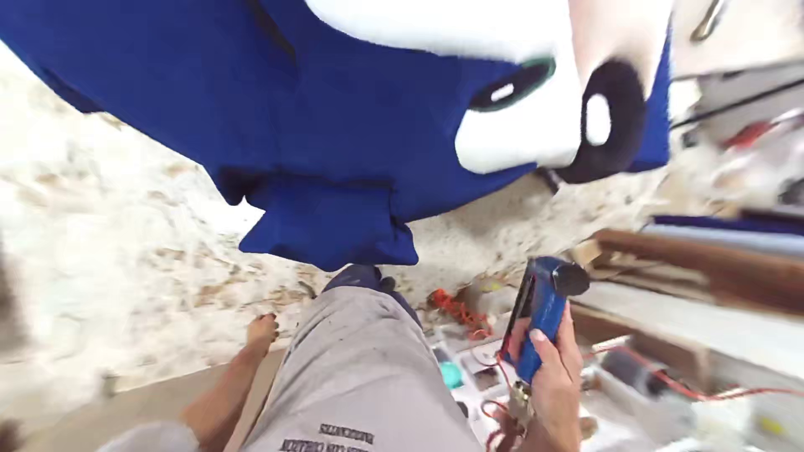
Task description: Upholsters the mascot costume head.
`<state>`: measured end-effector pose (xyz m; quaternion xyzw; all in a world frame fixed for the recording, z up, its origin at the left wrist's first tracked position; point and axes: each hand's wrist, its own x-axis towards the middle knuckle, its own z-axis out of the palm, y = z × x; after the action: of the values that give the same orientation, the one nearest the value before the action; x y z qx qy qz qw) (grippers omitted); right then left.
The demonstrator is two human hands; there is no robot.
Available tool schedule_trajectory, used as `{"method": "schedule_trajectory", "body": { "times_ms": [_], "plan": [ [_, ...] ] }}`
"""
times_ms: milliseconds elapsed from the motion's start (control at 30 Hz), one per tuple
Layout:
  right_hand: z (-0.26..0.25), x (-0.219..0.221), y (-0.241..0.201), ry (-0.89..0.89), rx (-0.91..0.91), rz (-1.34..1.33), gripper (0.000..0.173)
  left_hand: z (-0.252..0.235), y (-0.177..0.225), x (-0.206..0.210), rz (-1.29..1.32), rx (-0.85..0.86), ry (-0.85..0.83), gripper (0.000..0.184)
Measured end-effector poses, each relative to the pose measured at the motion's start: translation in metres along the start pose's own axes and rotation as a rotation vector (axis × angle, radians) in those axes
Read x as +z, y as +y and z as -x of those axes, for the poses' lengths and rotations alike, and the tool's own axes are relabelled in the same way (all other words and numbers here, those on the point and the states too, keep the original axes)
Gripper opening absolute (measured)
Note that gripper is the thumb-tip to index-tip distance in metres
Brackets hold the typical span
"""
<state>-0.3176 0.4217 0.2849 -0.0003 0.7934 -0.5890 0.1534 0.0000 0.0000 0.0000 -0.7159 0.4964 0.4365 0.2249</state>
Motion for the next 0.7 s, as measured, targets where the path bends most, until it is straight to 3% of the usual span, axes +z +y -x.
{"method": "schedule_trajectory", "body": {
  "times_ms": [100,167,333,400,467,567,633,700],
  "plan": [
    [-0.082,0.033,-0.076,-0.124,-0.310,0.586,0.075,-0.015,0.004,0.023,0.064,-0.041,-0.058,0.048],
    [-0.141,0.068,-0.117,-0.150,-0.451,0.934,0.071,-0.015,0.031,0.045,0.183,0.004,-0.072,0.049],
    [-0.268,0.145,-0.160,-0.290,-0.848,1.181,0.069,0.066,0.117,0.078,0.510,0.406,-0.132,0.042],
    [-0.310,0.160,-0.161,-0.383,-0.951,1.175,0.062,0.126,0.130,0.103,0.593,0.512,-0.283,0.035],
    [-0.334,0.176,-0.158,-0.449,-1.026,1.109,0.049,0.182,0.141,0.134,0.767,0.512,-0.475,0.035],
    [-0.309,0.176,-0.133,-0.569,-1.094,0.659,0.036,0.233,0.165,0.188,1.487,0.482,-0.653,0.030],
    [-0.263,0.155,-0.096,-0.809,-0.922,0.273,0.024,0.245,0.182,0.205,1.802,0.512,-0.755,0.039],
    [-0.217,0.122,-0.054,-1.019,-0.593,0.085,0.024,0.259,0.185,0.216,1.968,0.570,-0.837,0.044]
  ]
}}
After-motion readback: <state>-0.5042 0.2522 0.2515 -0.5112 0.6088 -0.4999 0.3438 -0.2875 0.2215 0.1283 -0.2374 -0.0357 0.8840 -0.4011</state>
